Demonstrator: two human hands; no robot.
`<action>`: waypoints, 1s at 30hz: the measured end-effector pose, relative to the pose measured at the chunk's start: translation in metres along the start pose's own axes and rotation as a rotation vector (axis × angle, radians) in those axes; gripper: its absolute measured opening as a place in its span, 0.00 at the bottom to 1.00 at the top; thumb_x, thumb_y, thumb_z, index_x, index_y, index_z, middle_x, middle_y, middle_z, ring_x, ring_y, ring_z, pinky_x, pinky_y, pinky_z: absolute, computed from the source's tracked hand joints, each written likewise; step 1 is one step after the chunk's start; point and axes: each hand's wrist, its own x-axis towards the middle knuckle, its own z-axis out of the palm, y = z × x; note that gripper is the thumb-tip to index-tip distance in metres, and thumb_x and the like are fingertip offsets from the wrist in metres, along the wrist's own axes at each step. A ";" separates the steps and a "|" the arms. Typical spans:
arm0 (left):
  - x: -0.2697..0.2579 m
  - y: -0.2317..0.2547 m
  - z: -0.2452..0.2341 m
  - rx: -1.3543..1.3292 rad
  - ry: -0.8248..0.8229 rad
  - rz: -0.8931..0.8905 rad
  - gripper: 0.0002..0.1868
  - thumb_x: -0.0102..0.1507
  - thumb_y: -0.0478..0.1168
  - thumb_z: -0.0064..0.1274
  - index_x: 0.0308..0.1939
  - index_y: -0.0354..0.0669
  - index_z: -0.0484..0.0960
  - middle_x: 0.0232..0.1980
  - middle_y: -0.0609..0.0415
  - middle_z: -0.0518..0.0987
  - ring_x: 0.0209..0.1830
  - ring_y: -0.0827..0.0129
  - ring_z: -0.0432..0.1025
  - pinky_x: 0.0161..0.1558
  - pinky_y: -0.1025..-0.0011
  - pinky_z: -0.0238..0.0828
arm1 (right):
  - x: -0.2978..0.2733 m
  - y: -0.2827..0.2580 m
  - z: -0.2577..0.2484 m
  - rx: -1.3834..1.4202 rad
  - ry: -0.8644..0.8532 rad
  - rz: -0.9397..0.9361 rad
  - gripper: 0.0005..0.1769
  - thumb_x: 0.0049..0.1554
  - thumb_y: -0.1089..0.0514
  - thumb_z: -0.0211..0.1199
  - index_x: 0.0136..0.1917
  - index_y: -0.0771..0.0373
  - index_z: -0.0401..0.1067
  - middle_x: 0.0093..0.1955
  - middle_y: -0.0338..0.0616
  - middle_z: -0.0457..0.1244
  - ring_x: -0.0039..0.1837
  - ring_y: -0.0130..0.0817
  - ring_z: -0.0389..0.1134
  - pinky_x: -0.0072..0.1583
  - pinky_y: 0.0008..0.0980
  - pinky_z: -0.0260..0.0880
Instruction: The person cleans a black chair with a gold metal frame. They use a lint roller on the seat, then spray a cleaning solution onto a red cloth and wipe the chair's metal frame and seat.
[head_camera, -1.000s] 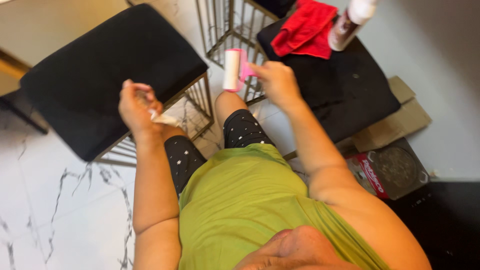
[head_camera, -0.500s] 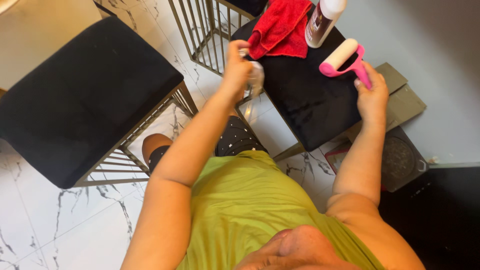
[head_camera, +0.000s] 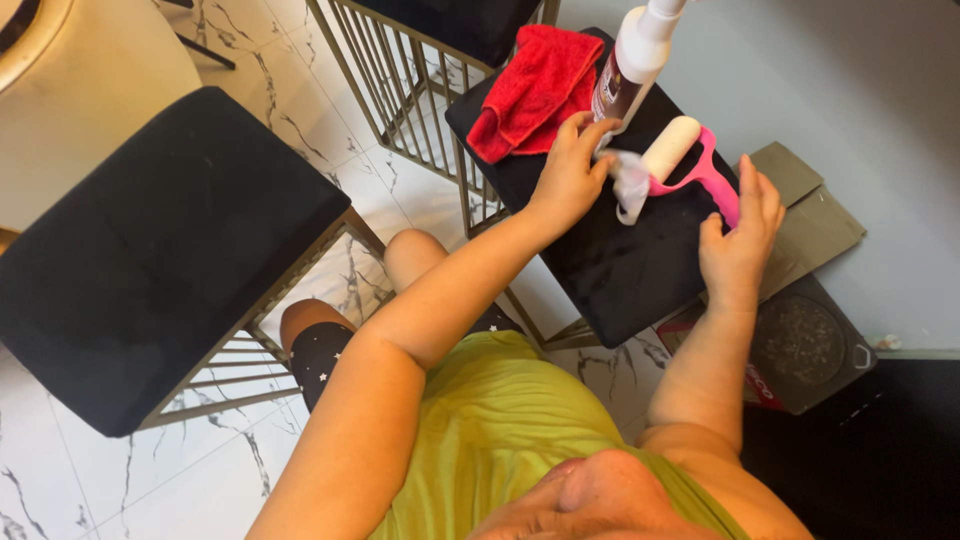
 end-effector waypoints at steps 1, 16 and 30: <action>-0.002 0.001 -0.004 0.035 -0.010 -0.003 0.23 0.63 0.33 0.58 0.62 0.49 0.76 0.67 0.40 0.69 0.64 0.47 0.69 0.64 0.60 0.68 | 0.002 -0.001 -0.002 -0.007 -0.003 -0.017 0.42 0.55 0.75 0.58 0.81 0.60 0.63 0.75 0.53 0.58 0.77 0.52 0.56 0.78 0.44 0.58; -0.004 0.021 -0.076 0.011 0.228 0.090 0.17 0.68 0.28 0.50 0.58 0.47 0.81 0.63 0.47 0.75 0.67 0.52 0.71 0.69 0.64 0.68 | 0.214 -0.024 0.097 0.905 -0.425 -0.035 0.27 0.63 0.63 0.75 0.69 0.64 0.64 0.66 0.44 0.64 0.69 0.38 0.67 0.71 0.41 0.71; 0.082 0.001 -0.064 0.592 -0.064 0.024 0.35 0.54 0.46 0.65 0.64 0.48 0.73 0.67 0.39 0.67 0.72 0.39 0.55 0.68 0.46 0.55 | 0.217 -0.039 0.120 1.012 -0.171 -0.040 0.14 0.69 0.62 0.69 0.64 0.68 0.70 0.47 0.42 0.67 0.44 0.31 0.69 0.53 0.33 0.73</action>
